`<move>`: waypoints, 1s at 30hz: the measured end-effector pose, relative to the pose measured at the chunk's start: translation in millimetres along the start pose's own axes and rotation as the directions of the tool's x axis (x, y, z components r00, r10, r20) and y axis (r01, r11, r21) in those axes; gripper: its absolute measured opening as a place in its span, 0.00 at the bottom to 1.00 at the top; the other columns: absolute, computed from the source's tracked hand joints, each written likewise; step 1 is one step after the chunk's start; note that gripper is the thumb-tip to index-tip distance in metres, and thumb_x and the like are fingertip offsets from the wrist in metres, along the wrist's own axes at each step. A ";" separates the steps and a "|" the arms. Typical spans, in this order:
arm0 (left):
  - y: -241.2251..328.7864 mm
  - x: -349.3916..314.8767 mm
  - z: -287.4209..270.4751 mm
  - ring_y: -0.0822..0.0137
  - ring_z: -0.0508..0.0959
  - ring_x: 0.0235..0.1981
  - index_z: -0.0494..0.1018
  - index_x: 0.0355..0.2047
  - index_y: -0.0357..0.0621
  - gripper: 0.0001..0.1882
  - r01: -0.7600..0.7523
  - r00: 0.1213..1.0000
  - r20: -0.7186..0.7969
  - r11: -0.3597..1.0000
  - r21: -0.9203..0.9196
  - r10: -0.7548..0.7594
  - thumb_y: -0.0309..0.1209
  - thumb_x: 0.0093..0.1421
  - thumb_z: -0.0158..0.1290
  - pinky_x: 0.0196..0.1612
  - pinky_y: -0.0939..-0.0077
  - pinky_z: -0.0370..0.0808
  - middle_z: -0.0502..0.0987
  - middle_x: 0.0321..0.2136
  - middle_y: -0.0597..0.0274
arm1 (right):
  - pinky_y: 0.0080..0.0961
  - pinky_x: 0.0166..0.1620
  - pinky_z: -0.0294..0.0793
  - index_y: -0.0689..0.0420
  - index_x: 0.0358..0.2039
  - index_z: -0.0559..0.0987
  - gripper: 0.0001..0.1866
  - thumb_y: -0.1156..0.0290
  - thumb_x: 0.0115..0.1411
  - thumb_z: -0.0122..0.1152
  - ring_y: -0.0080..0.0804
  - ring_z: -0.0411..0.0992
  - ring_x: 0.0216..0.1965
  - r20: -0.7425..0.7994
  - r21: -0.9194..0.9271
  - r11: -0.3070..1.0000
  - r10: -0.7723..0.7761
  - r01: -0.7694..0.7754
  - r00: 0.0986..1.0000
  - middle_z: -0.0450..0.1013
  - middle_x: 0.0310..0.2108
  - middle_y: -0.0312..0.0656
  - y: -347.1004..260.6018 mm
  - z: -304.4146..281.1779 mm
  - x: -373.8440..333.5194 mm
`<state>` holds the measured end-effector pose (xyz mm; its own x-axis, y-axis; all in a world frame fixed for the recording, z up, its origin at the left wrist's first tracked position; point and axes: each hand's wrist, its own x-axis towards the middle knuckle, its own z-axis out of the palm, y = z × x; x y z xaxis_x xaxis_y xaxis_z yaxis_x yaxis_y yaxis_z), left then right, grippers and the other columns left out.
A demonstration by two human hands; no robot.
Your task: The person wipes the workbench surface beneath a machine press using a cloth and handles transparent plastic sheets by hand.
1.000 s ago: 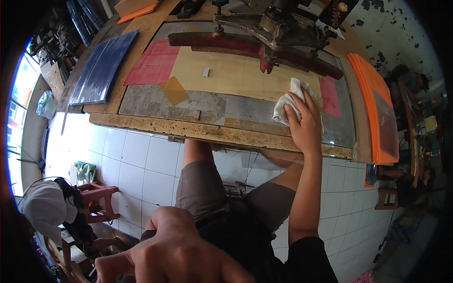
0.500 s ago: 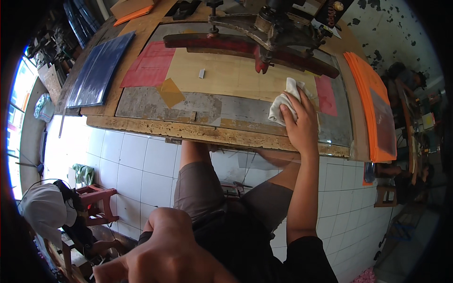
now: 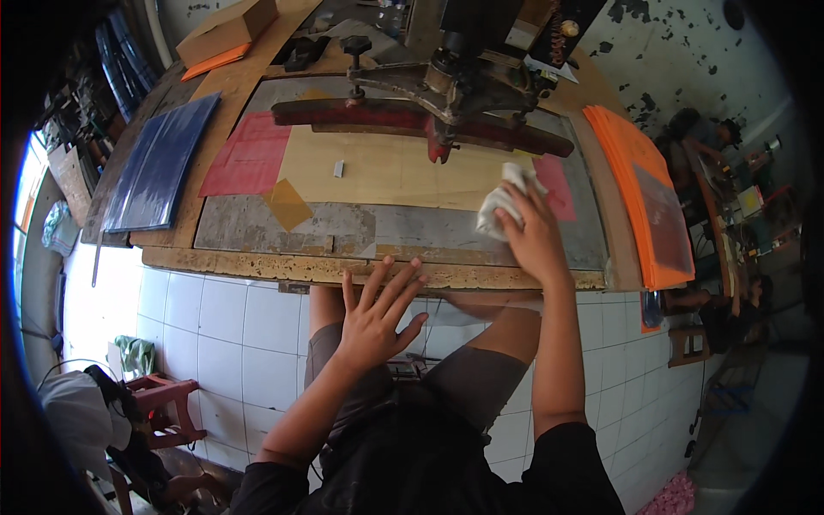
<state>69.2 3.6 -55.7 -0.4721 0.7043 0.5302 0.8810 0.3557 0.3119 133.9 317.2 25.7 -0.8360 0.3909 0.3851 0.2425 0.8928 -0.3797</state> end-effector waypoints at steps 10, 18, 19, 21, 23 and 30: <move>0.3 -8.1 15.6 0.56 0.62 0.79 0.75 0.69 0.61 0.32 0.053 0.996 -0.067 0.999 0.000 -0.053 0.46 0.65 0.63 0.80 0.27 0.31 0.70 0.75 0.74 | 0.53 0.75 0.64 0.53 0.67 0.79 0.25 0.61 0.72 0.67 0.56 0.63 0.76 0.178 0.140 0.924 -0.376 0.355 0.909 0.65 0.75 0.50 -67.8 3.1 -26.7; 0.3 -11.2 18.4 0.55 0.62 0.79 0.75 0.70 0.60 0.32 0.055 0.998 -0.032 0.998 -0.013 -0.056 0.45 0.65 0.64 0.80 0.28 0.34 0.73 0.72 0.71 | 0.53 0.75 0.65 0.54 0.65 0.80 0.21 0.68 0.73 0.63 0.61 0.63 0.75 0.112 0.128 0.933 -0.350 0.336 0.930 0.62 0.76 0.55 -88.5 31.8 -20.5; 0.1 -11.1 18.4 0.55 0.62 0.79 0.75 0.70 0.60 0.32 0.056 0.998 -0.031 0.998 -0.009 -0.056 0.45 0.65 0.64 0.80 0.28 0.34 0.73 0.72 0.71 | 0.54 0.74 0.66 0.53 0.65 0.80 0.22 0.70 0.71 0.65 0.60 0.65 0.73 0.176 0.270 0.861 -0.484 0.430 0.857 0.65 0.74 0.51 -106.1 29.6 -19.1; -0.5 -12.0 17.2 0.51 0.62 0.78 0.77 0.65 0.56 0.32 0.034 0.998 -0.043 0.999 -0.012 -0.035 0.42 0.61 0.67 0.79 0.26 0.33 0.76 0.68 0.66 | 0.54 0.75 0.65 0.53 0.64 0.81 0.22 0.68 0.71 0.66 0.58 0.66 0.72 0.201 0.298 0.875 -0.447 0.380 0.872 0.67 0.73 0.48 -98.9 31.9 1.6; 4.8 -2.7 8.5 0.51 0.63 0.78 0.77 0.65 0.56 0.32 0.007 0.998 -0.062 1.000 0.028 -0.005 0.43 0.61 0.68 0.79 0.25 0.34 0.77 0.66 0.65 | 0.53 0.75 0.65 0.53 0.63 0.82 0.22 0.68 0.71 0.66 0.57 0.67 0.72 0.153 0.158 0.955 -0.273 0.249 0.950 0.67 0.74 0.49 -88.6 42.6 22.6; 0.1 -11.0 16.0 0.58 0.62 0.79 0.74 0.71 0.62 0.34 0.068 0.998 -0.016 0.998 0.016 -0.068 0.45 0.65 0.64 0.79 0.28 0.37 0.71 0.73 0.72 | 0.50 0.75 0.65 0.51 0.64 0.82 0.21 0.66 0.72 0.65 0.55 0.66 0.73 0.170 0.276 0.880 -0.440 0.386 0.882 0.68 0.74 0.48 -105.4 44.5 4.1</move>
<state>75.0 5.8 -74.1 -0.5315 0.6685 0.5202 0.8470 0.4129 0.3348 83.1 214.7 29.9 -0.9275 -0.0866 0.3635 -0.2453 0.8750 -0.4174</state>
